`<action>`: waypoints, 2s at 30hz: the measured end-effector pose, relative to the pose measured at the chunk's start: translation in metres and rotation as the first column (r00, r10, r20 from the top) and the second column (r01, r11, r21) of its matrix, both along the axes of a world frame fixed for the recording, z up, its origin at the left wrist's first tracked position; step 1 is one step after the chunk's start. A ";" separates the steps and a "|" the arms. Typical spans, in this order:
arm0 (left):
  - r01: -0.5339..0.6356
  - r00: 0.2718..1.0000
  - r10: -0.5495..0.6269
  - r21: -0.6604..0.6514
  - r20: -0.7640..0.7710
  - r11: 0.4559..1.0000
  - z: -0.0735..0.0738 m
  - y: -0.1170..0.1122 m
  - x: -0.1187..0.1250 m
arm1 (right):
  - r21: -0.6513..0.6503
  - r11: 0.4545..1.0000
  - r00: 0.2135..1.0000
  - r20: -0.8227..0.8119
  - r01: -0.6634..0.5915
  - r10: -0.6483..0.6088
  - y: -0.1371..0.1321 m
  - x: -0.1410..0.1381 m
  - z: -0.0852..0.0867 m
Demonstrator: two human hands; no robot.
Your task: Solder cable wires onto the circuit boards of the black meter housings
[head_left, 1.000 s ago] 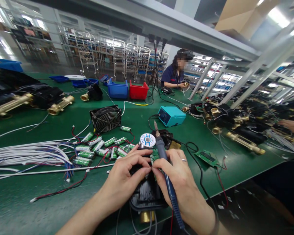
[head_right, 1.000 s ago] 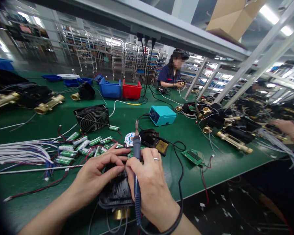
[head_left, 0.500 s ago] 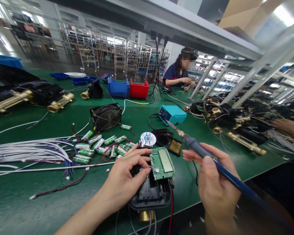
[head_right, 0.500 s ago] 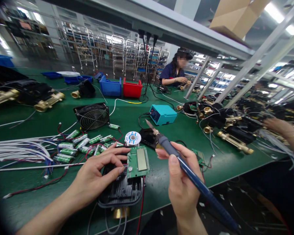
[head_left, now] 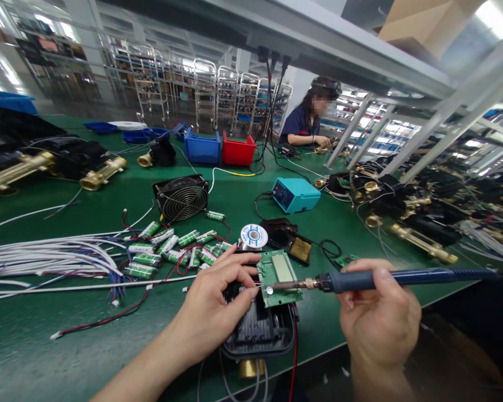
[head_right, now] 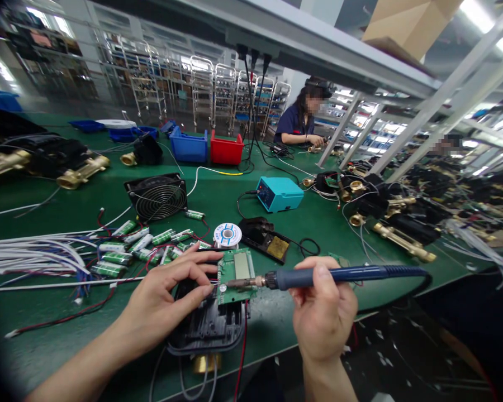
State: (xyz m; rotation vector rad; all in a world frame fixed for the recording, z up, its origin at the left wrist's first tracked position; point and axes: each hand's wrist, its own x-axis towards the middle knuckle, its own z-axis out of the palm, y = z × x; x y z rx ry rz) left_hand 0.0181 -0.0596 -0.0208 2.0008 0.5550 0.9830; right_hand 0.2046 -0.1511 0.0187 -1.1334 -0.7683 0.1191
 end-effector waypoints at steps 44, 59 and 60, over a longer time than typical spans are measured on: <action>-0.007 1.000 0.007 0.046 0.002 0.999 -0.005 0.000 0.001 | -0.327 0.932 0.803 0.508 -0.157 0.313 -0.008 -0.013 -0.038; -0.063 0.998 0.063 -0.027 0.002 0.998 0.007 0.008 -0.010 | -0.419 0.891 0.823 0.434 -0.176 0.367 -0.007 -0.028 -0.054; -0.113 0.994 0.113 -0.041 0.010 0.993 0.011 0.012 -0.017 | -0.416 0.893 0.828 0.430 -0.172 0.360 -0.007 -0.027 -0.055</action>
